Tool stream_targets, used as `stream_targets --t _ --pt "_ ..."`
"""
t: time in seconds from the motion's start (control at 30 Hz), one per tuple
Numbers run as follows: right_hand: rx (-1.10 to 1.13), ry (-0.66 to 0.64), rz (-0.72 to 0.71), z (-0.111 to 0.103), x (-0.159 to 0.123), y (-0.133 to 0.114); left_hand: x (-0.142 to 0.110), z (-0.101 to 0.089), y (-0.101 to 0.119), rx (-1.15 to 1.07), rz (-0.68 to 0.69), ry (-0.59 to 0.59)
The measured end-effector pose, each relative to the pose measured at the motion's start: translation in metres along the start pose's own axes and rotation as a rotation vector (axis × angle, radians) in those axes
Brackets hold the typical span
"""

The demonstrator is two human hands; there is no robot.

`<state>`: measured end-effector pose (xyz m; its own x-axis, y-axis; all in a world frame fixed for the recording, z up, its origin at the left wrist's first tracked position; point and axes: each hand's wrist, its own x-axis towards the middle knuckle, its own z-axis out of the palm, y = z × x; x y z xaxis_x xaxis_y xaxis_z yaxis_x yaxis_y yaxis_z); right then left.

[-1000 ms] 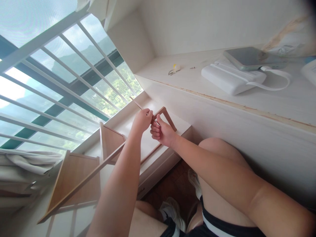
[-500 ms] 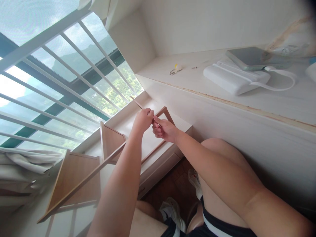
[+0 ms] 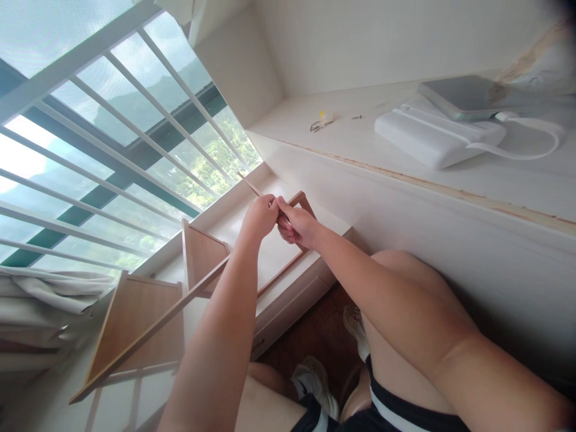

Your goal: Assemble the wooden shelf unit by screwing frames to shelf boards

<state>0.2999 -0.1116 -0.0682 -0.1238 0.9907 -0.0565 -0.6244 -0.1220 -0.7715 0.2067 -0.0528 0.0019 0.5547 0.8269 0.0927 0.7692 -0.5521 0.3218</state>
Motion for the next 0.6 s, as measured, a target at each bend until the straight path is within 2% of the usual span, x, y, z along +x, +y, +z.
stream_targets --t 0.2,0.6 --pt "0.166 -0.025 -0.051 0.007 -0.002 0.005 -0.001 0.0 0.002 0.011 -0.014 0.002" --pt "0.368 -0.072 -0.04 0.017 -0.004 0.01 0.0 0.001 0.001 0.008 -0.002 0.014"
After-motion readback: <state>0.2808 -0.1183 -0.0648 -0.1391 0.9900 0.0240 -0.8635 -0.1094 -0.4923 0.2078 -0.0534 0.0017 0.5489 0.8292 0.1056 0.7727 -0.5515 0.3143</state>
